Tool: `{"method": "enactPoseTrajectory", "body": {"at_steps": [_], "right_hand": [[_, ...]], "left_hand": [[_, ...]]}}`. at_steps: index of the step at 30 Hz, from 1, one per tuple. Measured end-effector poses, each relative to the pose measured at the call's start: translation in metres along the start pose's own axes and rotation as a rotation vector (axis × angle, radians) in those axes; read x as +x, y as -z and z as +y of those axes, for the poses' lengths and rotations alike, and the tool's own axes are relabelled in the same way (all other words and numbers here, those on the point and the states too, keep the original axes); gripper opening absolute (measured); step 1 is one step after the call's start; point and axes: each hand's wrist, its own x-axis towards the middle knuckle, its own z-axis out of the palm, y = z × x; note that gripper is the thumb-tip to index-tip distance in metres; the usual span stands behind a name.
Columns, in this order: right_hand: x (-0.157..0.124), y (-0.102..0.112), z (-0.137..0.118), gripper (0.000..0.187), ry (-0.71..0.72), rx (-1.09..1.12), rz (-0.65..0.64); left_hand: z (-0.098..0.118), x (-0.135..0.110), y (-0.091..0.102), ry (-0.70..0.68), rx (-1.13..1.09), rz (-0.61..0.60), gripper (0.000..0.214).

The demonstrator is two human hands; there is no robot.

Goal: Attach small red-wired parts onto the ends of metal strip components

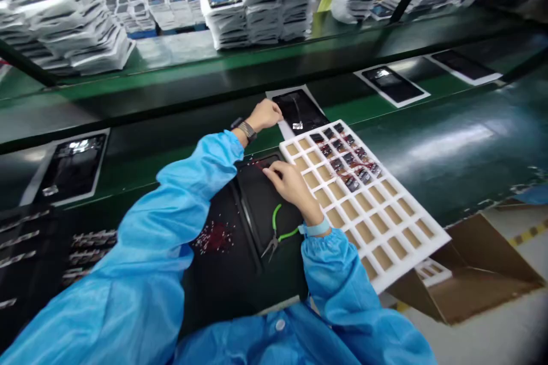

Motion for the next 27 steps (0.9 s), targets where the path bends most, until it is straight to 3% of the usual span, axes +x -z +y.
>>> {"method": "enactPoseTrajectory", "body": {"at_steps": [3, 7, 9, 11, 13, 15, 18, 22, 27], "right_hand": [[0.002, 0.0, -0.005, 0.031, -0.026, 0.245, -0.054], [0.003, -0.002, -0.015, 0.028, -0.089, 0.463, -0.206], [0.002, -0.002, -0.022, 0.029, -0.109, 0.463, -0.242], [0.002, -0.004, -0.029, 0.028, -0.12, 0.448, -0.246], [0.002, -0.006, -0.033, 0.025, -0.141, 0.439, -0.25], [0.002, -0.01, -0.035, 0.024, -0.167, 0.435, -0.248], [0.001, -0.016, -0.037, 0.023, -0.192, 0.417, -0.238], [0.001, -0.025, -0.048, 0.021, -0.156, 0.346, -0.28], [-0.003, -0.038, -0.066, 0.024, -0.104, 0.341, -0.426]], "left_hand": [[-0.007, -0.045, 0.068, -0.106, 0.086, -0.006, 0.006], [-0.014, -0.154, 0.154, -0.138, 0.186, 0.105, 0.016], [-0.022, -0.218, 0.182, -0.088, 0.227, 0.187, 0.02], [-0.04, -0.28, 0.195, -0.027, 0.253, 0.275, 0.023], [-0.068, -0.336, 0.193, 0.051, 0.262, 0.344, 0.024], [-0.102, -0.383, 0.179, 0.16, 0.284, 0.329, 0.024], [-0.145, -0.427, 0.147, 0.227, 0.387, 0.296, 0.021], [-0.167, -0.435, 0.111, 0.185, 0.513, 0.343, 0.027], [-0.174, -0.416, 0.095, 0.092, 0.597, 0.352, 0.029]]}}
